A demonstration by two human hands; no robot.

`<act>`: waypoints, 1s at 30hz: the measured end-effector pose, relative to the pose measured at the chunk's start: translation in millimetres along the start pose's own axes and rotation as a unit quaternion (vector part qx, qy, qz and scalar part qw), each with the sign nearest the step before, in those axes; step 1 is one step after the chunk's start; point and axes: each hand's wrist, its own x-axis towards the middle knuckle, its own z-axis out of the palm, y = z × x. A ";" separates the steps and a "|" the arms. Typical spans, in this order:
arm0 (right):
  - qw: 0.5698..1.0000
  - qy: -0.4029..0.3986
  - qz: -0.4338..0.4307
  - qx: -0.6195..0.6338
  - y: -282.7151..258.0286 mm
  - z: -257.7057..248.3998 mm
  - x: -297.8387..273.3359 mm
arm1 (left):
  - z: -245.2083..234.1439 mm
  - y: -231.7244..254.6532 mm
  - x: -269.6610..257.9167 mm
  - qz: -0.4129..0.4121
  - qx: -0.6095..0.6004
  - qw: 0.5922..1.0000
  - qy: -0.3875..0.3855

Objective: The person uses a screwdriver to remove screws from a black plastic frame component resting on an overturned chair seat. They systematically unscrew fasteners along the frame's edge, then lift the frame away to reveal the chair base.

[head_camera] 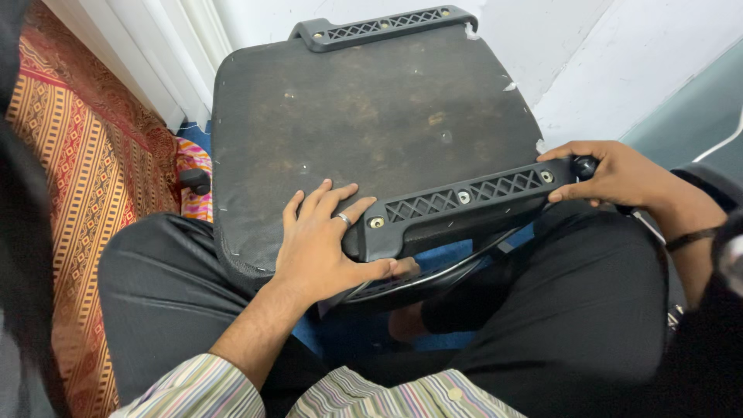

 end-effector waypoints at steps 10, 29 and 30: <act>0.998 0.002 0.019 -0.059 -15.2 4.1 -15.6 | 0.5 -5.7 -0.4 0.020 -0.004 1.000 0.020; 0.997 -0.010 0.003 -0.071 -8.9 6.0 -14.2 | 1.8 -5.4 -0.6 0.037 0.000 0.999 0.037; 0.997 -0.012 0.003 -0.078 -7.0 5.8 -13.2 | 1.5 -5.5 -1.0 0.037 -0.001 0.999 0.037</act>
